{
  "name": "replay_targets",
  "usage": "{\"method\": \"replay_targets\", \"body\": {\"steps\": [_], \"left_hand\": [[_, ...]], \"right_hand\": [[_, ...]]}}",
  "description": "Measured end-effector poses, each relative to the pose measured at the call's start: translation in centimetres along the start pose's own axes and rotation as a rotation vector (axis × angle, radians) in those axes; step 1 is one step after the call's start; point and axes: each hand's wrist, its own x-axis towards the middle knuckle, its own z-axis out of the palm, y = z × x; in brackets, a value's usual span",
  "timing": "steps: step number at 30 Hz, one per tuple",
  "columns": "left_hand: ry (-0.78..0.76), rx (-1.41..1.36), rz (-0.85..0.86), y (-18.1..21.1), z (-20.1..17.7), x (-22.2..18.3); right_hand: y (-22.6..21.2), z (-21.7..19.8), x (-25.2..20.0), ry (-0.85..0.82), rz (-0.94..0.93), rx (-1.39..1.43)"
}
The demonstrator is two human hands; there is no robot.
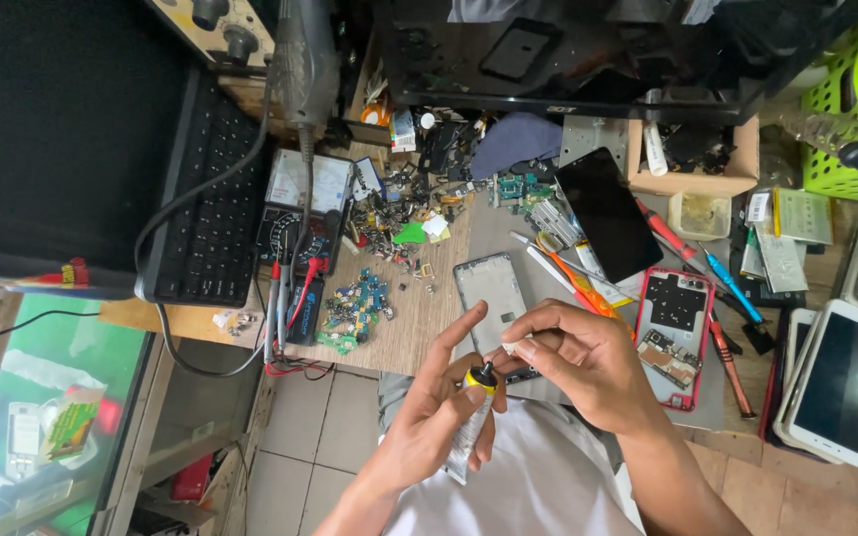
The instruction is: Applying adhesive to a smartphone frame and reassembling internal ribbon cables on a repair bench.
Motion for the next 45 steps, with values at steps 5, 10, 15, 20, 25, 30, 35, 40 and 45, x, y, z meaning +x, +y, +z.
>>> {"method": "replay_targets", "body": {"steps": [5,10,15,20,25,30,35,40,45], "left_hand": [[-0.016,0.026,0.04,-0.1,0.2,0.0],[-0.011,0.008,0.013,-0.2,0.2,0.0],[-0.024,0.06,-0.037,-0.1,0.3,0.0],[-0.058,0.217,-0.135,1.2,0.5,-0.1],[-0.032,0.206,-0.167,1.8,-0.3,-1.2],[-0.076,0.32,-0.202,2.4,-0.4,-2.2],[-0.083,0.462,-0.048,1.5,-0.5,-2.7],[-0.074,0.399,-0.099,1.6,-1.3,-2.5],[-0.123,0.186,-0.226,1.4,-3.4,-2.5]], "right_hand": [[0.0,-0.2,-0.2,-0.011,-0.016,0.009],[0.1,-0.4,-0.3,0.001,-0.011,0.002],[-1.2,-1.2,0.1,-0.127,-0.097,-0.23],[-2.7,-2.1,0.6,-0.395,-0.203,-0.642],[-0.1,-3.1,-0.1,-0.343,-0.07,-0.866],[1.6,-3.5,-0.3,-0.29,0.433,-0.972],[5.9,-4.3,-0.4,-0.349,0.077,-0.901],[3.8,-2.1,0.2,-0.248,-0.014,-1.128],[2.2,0.2,0.2,-0.5,0.049,-0.875]]}}
